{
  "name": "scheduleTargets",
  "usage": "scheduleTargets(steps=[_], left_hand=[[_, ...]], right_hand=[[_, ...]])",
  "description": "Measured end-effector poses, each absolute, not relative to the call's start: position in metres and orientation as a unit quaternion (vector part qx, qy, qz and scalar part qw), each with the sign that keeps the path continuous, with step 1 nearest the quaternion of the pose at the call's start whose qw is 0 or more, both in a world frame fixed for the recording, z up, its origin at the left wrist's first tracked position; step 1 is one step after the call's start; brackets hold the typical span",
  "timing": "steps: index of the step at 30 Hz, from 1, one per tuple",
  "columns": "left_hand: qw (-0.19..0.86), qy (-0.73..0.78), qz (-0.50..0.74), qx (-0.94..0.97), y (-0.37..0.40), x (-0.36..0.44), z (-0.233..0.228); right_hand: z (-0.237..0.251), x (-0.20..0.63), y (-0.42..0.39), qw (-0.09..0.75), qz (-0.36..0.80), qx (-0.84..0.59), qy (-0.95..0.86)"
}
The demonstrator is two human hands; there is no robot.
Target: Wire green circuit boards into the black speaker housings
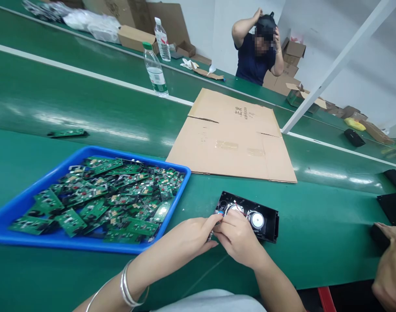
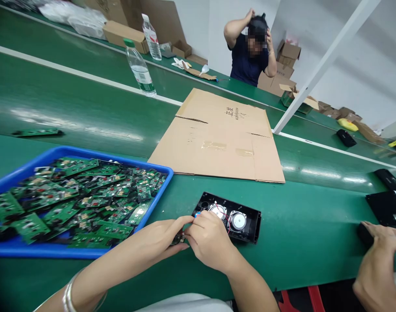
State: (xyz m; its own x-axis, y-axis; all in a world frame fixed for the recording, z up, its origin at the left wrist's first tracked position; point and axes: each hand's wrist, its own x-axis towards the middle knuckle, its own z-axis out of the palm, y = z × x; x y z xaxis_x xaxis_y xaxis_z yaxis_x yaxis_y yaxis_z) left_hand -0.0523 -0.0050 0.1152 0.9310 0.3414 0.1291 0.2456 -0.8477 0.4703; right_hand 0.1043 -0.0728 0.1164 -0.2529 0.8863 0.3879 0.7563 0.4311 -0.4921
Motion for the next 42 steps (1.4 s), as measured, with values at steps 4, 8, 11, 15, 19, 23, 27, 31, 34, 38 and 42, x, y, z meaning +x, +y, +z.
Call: scheduleTargets(steps=[4,8,11,15,19,23,27,31,34,38,42], left_hand=[[0.309,0.187,0.074,0.93,-0.004,-0.05,0.118],[0.438,0.267,0.04,0.858,0.0,-0.048,0.125],[0.504,0.342,0.004,0.793,0.004,-0.049,0.127],[0.641,0.329,-0.034,0.693,0.003,-0.05,0.122],[0.734,0.287,-0.035,0.615,-0.005,-0.043,0.111],[0.757,0.283,-0.001,0.589,-0.014,-0.029,0.103],[0.725,0.326,0.055,0.604,-0.02,-0.017,0.102],[0.686,0.353,0.084,0.631,-0.022,-0.007,0.101],[0.663,0.355,0.103,0.651,-0.022,-0.003,0.099],[0.638,0.356,0.094,0.676,-0.02,0.001,0.098],[0.636,0.361,0.085,0.677,-0.018,0.003,0.102]], right_hand=[[0.114,0.1,-0.074,0.321,0.11,-0.536,-0.773],[0.118,0.109,-0.077,0.329,0.161,-0.564,-0.74],[0.12,0.133,-0.083,0.315,0.199,-0.644,-0.668],[0.11,0.168,-0.098,0.212,0.194,-0.756,-0.589],[0.099,0.177,-0.111,0.159,0.239,-0.699,-0.654],[0.096,0.171,-0.114,0.226,0.235,-0.663,-0.674],[0.09,0.165,-0.11,0.334,0.224,-0.661,-0.633],[0.082,0.161,-0.108,0.398,0.204,-0.631,-0.634],[0.081,0.158,-0.108,0.388,0.196,-0.629,-0.645],[0.082,0.156,-0.107,0.375,0.2,-0.647,-0.633],[0.081,0.154,-0.105,0.385,0.187,-0.644,-0.634]])
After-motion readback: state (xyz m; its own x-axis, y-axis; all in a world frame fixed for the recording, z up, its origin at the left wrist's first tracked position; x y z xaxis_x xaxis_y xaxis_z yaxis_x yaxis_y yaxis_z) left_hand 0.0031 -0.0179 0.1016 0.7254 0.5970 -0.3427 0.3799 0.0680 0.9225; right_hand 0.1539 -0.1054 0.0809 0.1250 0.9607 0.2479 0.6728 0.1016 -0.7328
